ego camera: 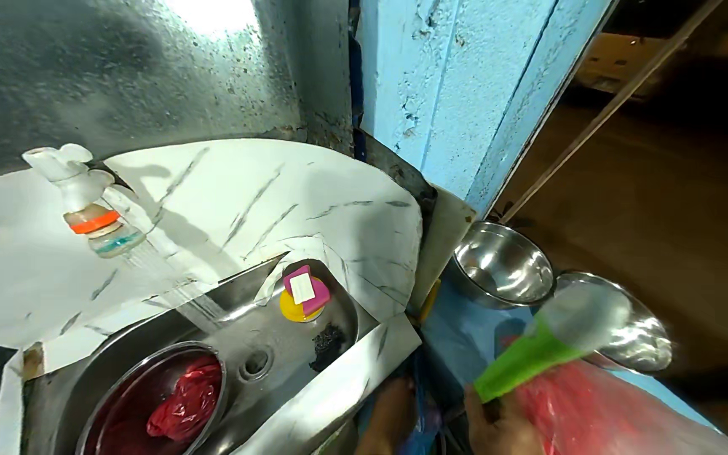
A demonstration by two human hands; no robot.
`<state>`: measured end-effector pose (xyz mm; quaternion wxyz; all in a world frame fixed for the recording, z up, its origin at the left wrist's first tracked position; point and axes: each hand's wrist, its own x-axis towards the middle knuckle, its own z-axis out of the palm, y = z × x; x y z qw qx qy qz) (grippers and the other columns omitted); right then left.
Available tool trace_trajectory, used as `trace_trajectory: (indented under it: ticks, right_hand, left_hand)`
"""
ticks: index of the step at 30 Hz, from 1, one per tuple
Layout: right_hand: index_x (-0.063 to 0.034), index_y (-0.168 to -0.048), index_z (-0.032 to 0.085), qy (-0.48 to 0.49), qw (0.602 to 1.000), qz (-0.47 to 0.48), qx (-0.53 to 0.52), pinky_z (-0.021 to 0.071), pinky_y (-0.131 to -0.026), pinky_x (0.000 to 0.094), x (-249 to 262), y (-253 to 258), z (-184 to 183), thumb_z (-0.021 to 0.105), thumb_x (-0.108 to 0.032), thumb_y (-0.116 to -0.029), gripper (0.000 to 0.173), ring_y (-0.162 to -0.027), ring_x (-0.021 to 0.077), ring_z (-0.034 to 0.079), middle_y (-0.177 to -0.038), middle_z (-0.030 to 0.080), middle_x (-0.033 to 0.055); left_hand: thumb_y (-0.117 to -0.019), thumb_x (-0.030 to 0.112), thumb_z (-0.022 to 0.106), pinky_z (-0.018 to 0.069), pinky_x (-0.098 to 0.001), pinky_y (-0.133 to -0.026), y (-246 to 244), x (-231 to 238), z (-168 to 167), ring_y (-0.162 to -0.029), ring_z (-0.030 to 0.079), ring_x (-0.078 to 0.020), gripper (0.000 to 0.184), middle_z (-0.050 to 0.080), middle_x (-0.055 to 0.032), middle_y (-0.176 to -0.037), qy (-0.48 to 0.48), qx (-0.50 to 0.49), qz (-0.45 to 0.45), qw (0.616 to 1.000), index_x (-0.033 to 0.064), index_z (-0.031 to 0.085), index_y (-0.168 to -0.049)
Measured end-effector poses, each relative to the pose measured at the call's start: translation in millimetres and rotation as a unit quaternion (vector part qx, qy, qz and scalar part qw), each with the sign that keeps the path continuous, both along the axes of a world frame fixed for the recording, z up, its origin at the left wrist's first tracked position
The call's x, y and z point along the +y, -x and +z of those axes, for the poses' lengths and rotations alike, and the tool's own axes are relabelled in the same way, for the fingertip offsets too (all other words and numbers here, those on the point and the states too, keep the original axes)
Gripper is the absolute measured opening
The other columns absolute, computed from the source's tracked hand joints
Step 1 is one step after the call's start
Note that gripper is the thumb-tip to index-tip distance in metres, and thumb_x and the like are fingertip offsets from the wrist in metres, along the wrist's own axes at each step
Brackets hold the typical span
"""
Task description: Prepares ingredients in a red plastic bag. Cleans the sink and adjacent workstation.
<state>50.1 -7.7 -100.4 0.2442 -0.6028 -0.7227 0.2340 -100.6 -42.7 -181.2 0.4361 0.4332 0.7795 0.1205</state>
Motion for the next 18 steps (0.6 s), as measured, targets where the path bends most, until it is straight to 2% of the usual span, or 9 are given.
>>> trace_trajectory:
  ticks: [1, 3, 5, 8, 11, 12, 14, 15, 18]
  right_hand:
    - [0.0035, -0.111, 0.07, 0.0, 1.0, -0.002, 0.006, 0.0555, -0.063, 0.0549, -3, -10, -1, 0.068, -0.032, -0.0949, 0.04, -0.065, 0.0302, 0.069, -0.074, 0.071, 0.0136]
    - [0.0025, -0.11, 0.07, 0.011, 1.0, 0.0, 0.004, 0.0553, -0.06, 0.0512, -8, -25, 0, 0.066, -0.035, -0.0961, 0.04, -0.061, 0.0271, 0.068, -0.07, 0.069, 0.0111]
    - [0.0021, -0.11, 0.071, 0.013, 1.0, 0.008, 0.005, 0.0557, -0.058, 0.0491, -12, -36, 2, 0.067, -0.037, -0.0959, 0.042, -0.058, 0.0257, 0.067, -0.068, 0.069, 0.01]
    - [0.0003, -0.114, 0.071, 0.021, 1.0, 0.013, 0.016, 0.0564, -0.056, 0.0474, -14, -46, 3, 0.069, -0.038, -0.0952, 0.043, -0.056, 0.0242, 0.067, -0.067, 0.069, 0.0085]
    - [-0.0014, -0.119, 0.07, 0.029, 0.998, 0.026, 0.039, 0.0556, -0.054, 0.0452, -14, -53, 3, 0.069, -0.036, -0.0951, 0.042, -0.055, 0.0223, 0.066, -0.066, 0.069, 0.0065]
    - [-0.0019, -0.12, 0.07, 0.035, 0.998, 0.031, 0.046, 0.0552, -0.054, 0.0453, -14, -55, 4, 0.069, -0.035, -0.0954, 0.042, -0.055, 0.0225, 0.065, -0.066, 0.068, 0.0064]
    - [-0.0022, -0.121, 0.07, 0.042, 0.997, 0.038, 0.051, 0.0555, -0.055, 0.0462, -14, -59, 6, 0.069, -0.034, -0.0954, 0.041, -0.056, 0.0236, 0.066, -0.067, 0.069, 0.0072]
    - [-0.0027, -0.122, 0.069, 0.045, 0.997, 0.042, 0.05, 0.0557, -0.055, 0.0462, -14, -61, 6, 0.069, -0.035, -0.0957, 0.041, -0.057, 0.0237, 0.067, -0.068, 0.069, 0.0073]
    - [-0.0039, -0.123, 0.069, 0.041, 0.997, 0.048, 0.05, 0.0557, -0.055, 0.047, -15, -64, 3, 0.067, -0.037, -0.0966, 0.043, -0.058, 0.0245, 0.067, -0.07, 0.07, 0.0074]
  left_hand:
    - [-0.1011, 0.016, 0.053, 0.0519, -0.0533, -0.1, -2, 1, -4, -0.113, 0.067, -0.0334, 0.03, 0.07, -0.0189, -0.118, -0.033, -0.009, 0.017, 0.999, 0.0038, 0.068, -0.125]
    - [-0.1034, 0.014, 0.048, 0.0556, -0.0512, -0.096, -16, 1, -15, -0.105, 0.071, -0.0322, 0.031, 0.072, -0.0192, -0.113, -0.132, 0.026, 0.097, 0.986, 0.0015, 0.069, -0.123]
    - [-0.1024, 0.012, 0.052, 0.0579, -0.0498, -0.093, -35, 3, -30, -0.103, 0.072, -0.0331, 0.029, 0.072, -0.0201, -0.114, -0.244, 0.114, 0.186, 0.945, -0.0007, 0.069, -0.121]
    - [-0.0977, 0.008, 0.059, 0.0612, -0.0494, -0.085, -53, 6, -55, -0.098, 0.073, -0.0335, 0.03, 0.071, -0.0223, -0.112, -0.352, 0.211, 0.244, 0.879, -0.0059, 0.067, -0.123]
    - [-0.1016, 0.013, 0.057, 0.0554, -0.0527, -0.098, -54, 9, -48, -0.109, 0.071, -0.0362, 0.035, 0.07, -0.0241, -0.12, -0.28, 0.17, 0.279, 0.903, -0.0064, 0.064, -0.13]
    - [-0.1014, 0.015, 0.058, 0.0555, -0.0527, -0.096, -53, 12, -45, -0.106, 0.071, -0.0358, 0.034, 0.071, -0.0232, -0.116, -0.265, 0.16, 0.286, 0.907, -0.0059, 0.066, -0.126]
    - [-0.0998, 0.019, 0.062, 0.0582, -0.0501, -0.086, -54, 19, -43, -0.093, 0.072, -0.0318, 0.028, 0.072, -0.0194, -0.103, -0.265, 0.152, 0.299, 0.904, -0.0038, 0.068, -0.114]
    - [-0.0999, 0.022, 0.063, 0.0581, -0.0497, -0.085, -57, 22, -43, -0.091, 0.072, -0.031, 0.029, 0.072, -0.0187, -0.101, -0.263, 0.14, 0.306, 0.904, -0.0036, 0.068, -0.113]
    - [-0.1025, 0.026, 0.061, 0.0546, -0.0522, -0.096, -59, 30, -43, -0.103, 0.071, -0.0323, 0.039, 0.072, -0.0205, -0.113, -0.229, 0.073, 0.349, 0.906, -0.0032, 0.065, -0.128]
